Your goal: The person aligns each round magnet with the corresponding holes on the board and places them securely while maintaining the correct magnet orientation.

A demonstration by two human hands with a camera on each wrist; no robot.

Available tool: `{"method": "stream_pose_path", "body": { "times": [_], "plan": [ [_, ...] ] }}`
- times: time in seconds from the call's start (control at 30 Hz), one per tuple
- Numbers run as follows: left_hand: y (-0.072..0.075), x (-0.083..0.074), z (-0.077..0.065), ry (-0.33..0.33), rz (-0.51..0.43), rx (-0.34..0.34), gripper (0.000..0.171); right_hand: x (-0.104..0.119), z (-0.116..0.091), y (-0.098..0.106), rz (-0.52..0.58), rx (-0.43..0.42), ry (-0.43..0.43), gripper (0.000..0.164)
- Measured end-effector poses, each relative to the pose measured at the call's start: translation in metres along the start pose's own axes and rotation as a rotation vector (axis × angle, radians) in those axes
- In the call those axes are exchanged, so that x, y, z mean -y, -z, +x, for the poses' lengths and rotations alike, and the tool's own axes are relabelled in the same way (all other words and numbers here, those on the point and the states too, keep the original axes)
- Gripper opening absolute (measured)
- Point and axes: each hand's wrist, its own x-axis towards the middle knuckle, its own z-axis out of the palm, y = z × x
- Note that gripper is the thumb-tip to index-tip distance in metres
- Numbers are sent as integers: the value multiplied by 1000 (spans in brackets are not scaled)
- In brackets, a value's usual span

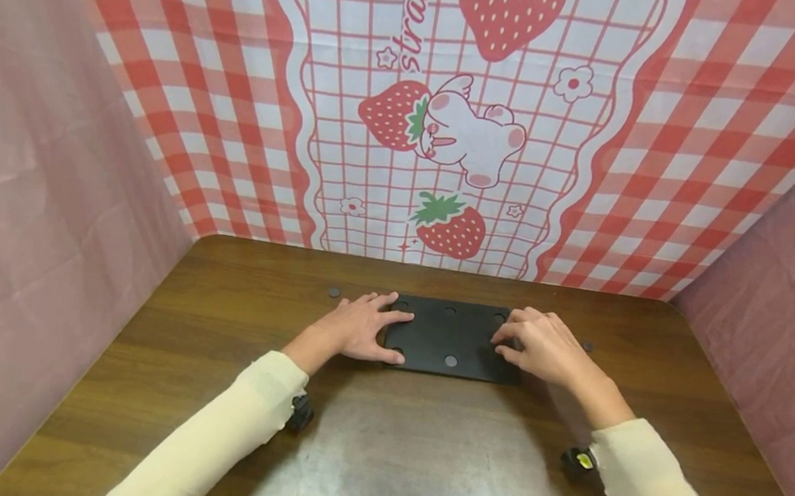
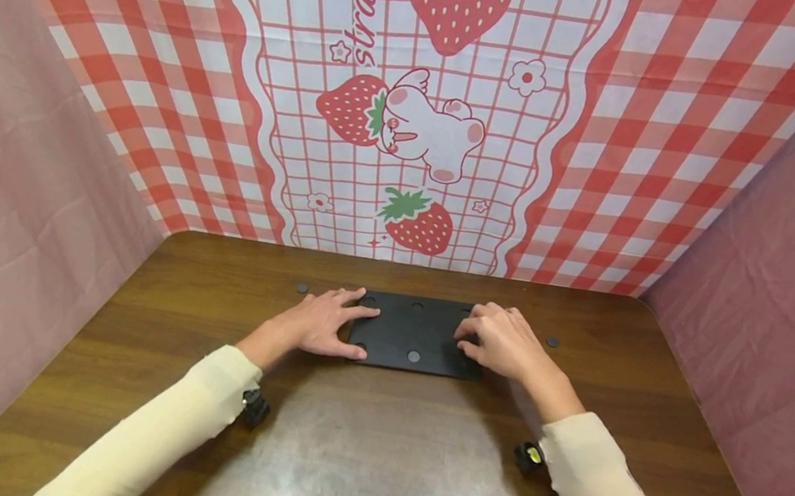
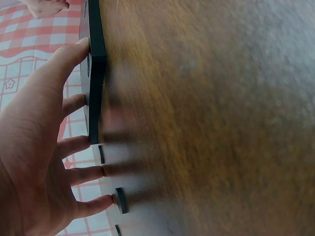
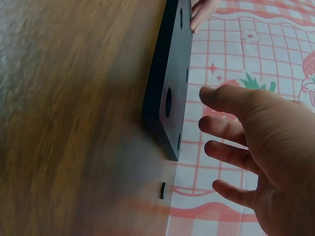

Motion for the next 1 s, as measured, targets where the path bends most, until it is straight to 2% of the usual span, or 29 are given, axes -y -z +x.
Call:
{"method": "stream_pose_path", "body": {
  "times": [0.27,0.8,1.0],
  "plan": [
    [0,0,-1,-5,-3,-3,85,-7,-4,4,-8,-39,18,16],
    [1,-1,-2,-4,-11,-2,84,-21,-3,10,3,-27,-62,16],
    [1,-1,-2,-3,-9,-1,84,-25,-4,12,5,0,-116,18]
  ]
}}
